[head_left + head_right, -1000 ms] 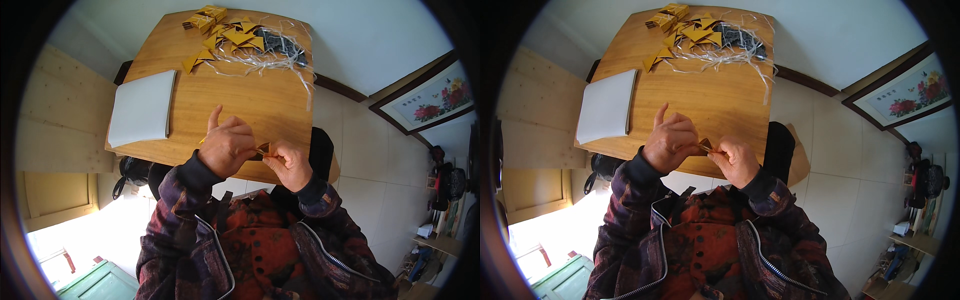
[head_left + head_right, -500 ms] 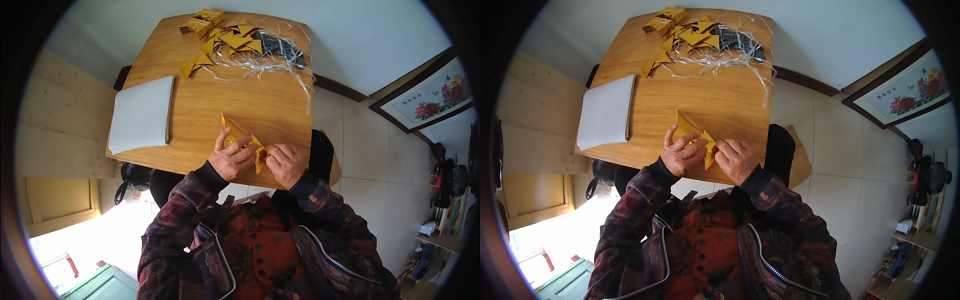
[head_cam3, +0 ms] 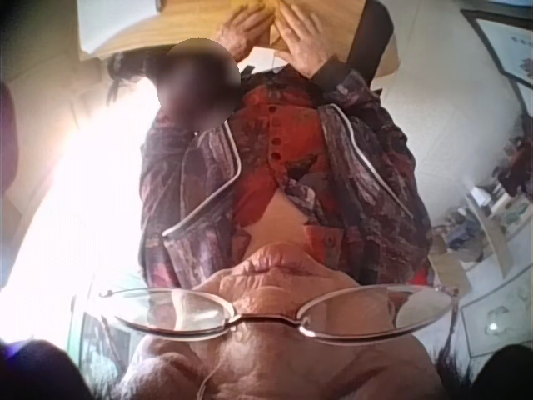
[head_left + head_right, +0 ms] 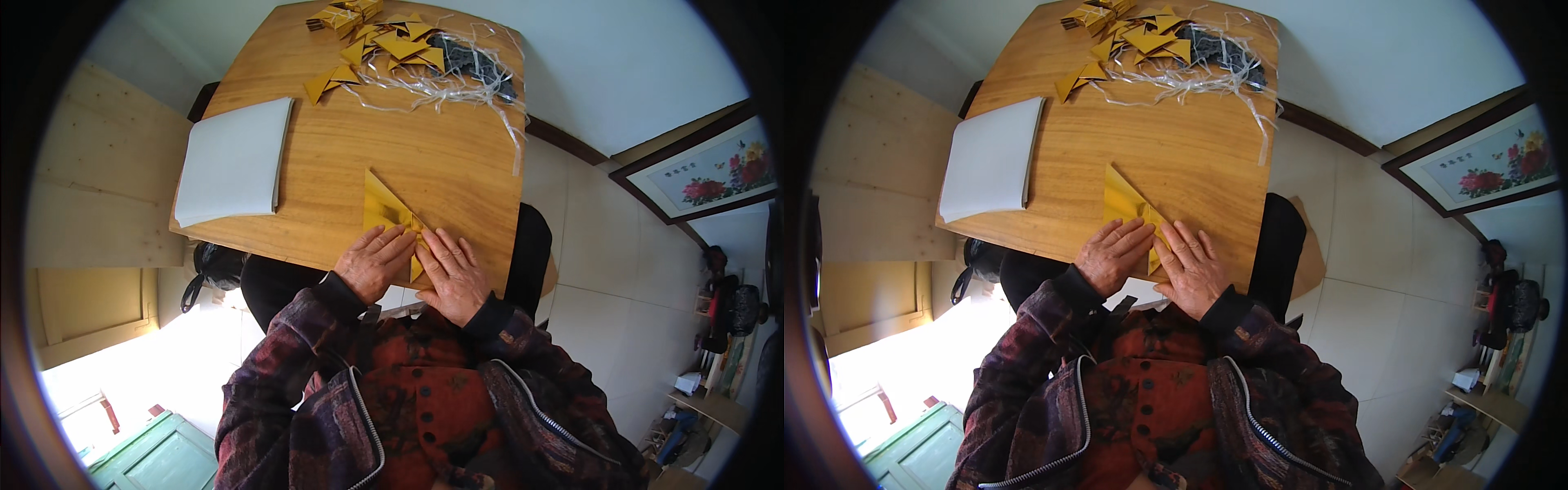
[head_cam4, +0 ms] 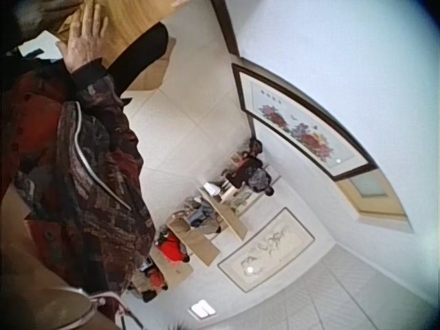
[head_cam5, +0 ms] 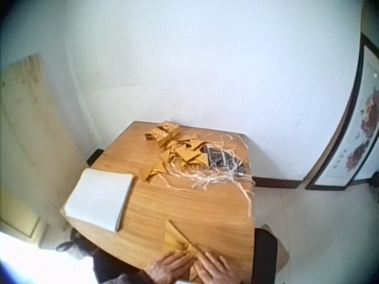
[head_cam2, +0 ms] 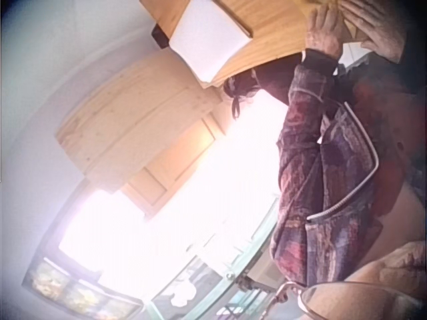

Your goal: The person sits on the floor and folds a yellow sheet of paper into a triangular shape using both hands. They press the creases firmly and place the finished piece on a pile of similar folded items on the table.

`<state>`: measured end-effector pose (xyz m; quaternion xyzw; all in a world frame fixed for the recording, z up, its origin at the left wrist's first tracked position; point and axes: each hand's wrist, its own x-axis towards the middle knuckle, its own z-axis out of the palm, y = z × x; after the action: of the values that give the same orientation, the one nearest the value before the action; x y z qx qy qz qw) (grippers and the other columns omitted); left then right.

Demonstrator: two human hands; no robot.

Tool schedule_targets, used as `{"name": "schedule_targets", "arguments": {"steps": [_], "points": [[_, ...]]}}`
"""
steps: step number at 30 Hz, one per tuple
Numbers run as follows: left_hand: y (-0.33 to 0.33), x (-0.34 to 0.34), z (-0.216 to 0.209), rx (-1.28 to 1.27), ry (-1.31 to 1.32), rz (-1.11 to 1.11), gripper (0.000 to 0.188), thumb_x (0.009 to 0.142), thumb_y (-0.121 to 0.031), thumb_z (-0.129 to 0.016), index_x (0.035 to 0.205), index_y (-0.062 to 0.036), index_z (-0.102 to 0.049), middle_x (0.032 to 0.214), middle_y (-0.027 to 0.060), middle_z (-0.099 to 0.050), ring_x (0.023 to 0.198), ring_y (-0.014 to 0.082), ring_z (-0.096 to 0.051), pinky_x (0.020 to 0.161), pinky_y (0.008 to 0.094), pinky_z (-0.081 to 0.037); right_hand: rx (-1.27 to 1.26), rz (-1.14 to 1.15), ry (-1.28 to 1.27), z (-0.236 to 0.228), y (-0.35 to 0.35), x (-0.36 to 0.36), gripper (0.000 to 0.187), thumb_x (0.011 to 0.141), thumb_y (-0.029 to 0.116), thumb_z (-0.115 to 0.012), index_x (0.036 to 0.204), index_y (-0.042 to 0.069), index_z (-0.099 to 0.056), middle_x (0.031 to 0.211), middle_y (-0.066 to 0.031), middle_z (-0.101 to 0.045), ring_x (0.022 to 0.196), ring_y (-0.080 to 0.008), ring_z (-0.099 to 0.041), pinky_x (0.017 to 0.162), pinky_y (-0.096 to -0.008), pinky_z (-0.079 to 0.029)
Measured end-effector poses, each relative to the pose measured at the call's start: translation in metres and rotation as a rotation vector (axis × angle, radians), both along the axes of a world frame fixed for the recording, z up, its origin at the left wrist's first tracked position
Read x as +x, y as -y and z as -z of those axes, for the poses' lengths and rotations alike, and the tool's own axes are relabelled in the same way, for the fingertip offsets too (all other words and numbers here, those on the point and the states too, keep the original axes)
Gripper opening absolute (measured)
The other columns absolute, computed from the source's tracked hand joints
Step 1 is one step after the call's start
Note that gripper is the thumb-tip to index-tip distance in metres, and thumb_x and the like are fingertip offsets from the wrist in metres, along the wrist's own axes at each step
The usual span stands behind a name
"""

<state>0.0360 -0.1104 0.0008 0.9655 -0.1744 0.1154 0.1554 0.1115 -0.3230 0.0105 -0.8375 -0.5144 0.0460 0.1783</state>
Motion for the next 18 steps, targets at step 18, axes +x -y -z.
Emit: {"name": "schedule_targets", "arguments": {"steps": [18], "points": [[-0.001,-0.002,0.010,-0.119,-0.015,-0.018,0.050,0.078,-0.013,-0.063,0.128,-0.0052,-0.059,0.136,0.0095,-0.055,0.130,0.0262,-0.050,0.108,0.0453,-0.039,-0.020,0.037,-0.004,0.001,-0.013,0.011,0.082,0.077,0.035,-0.075,0.145,0.007,-0.041,0.155,-0.0069,-0.033,0.145,-0.0299,-0.024,0.114,-0.0556,-0.021]]}}
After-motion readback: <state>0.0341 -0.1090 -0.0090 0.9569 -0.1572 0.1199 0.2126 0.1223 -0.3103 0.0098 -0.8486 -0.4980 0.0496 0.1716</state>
